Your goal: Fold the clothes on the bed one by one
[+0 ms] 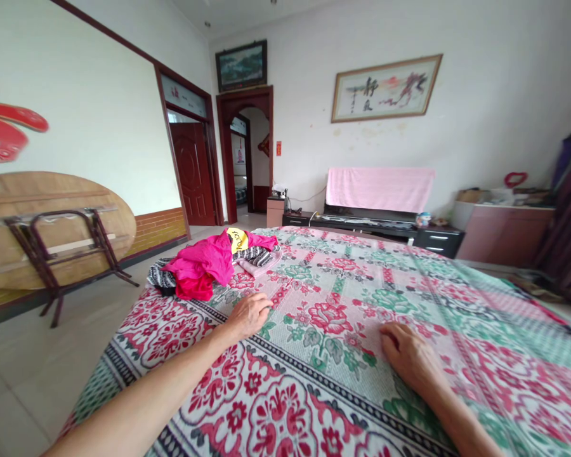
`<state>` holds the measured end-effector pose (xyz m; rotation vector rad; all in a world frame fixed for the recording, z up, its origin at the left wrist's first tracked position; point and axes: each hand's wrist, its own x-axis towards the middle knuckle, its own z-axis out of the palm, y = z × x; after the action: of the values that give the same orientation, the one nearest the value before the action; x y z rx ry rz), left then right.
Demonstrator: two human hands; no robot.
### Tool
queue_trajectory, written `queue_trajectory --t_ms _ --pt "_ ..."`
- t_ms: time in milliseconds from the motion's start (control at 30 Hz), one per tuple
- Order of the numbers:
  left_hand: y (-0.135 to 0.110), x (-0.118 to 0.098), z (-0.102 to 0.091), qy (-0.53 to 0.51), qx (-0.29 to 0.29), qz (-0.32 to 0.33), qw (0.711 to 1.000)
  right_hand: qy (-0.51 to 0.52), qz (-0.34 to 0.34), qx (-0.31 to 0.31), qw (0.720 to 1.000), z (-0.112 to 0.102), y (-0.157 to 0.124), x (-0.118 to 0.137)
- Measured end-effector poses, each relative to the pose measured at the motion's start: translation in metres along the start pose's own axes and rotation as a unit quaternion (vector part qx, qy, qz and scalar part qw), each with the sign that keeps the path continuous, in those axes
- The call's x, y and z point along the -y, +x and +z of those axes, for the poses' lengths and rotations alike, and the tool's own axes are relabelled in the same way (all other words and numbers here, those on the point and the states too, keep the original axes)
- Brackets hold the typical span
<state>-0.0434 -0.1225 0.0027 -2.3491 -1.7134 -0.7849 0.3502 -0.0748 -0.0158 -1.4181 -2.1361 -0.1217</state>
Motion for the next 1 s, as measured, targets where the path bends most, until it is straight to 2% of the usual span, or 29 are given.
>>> queue_trajectory --t_ms 167,267,367,433,600,867,1000 --pt "0.001 0.0 -0.001 0.002 -0.003 -0.006 1.0 0.003 0.0 -0.011 1.0 0.004 0.001 -0.004" --pt "0.004 0.011 -0.013 0.063 -0.06 -0.034 0.996 0.001 0.005 -0.006 1.0 0.003 0.001 -0.001" --pt "0.003 0.033 -0.033 0.154 -0.137 -0.088 0.975 0.0 0.01 -0.001 1.0 -0.002 0.0 0.006" --pt "0.0 0.052 -0.045 0.194 -0.177 -0.148 0.954 0.0 0.014 0.0 1.0 -0.005 -0.001 0.011" --pt "-0.012 0.089 -0.059 0.216 -0.223 -0.263 0.913 -0.003 0.02 0.001 1.0 -0.006 -0.003 0.015" --pt "-0.016 0.105 -0.064 0.194 -0.247 -0.307 0.898 0.009 0.028 0.001 1.0 -0.006 -0.001 0.013" --pt "-0.016 0.112 -0.07 0.171 -0.229 -0.328 0.9 0.015 0.028 -0.003 0.999 -0.007 -0.001 0.013"
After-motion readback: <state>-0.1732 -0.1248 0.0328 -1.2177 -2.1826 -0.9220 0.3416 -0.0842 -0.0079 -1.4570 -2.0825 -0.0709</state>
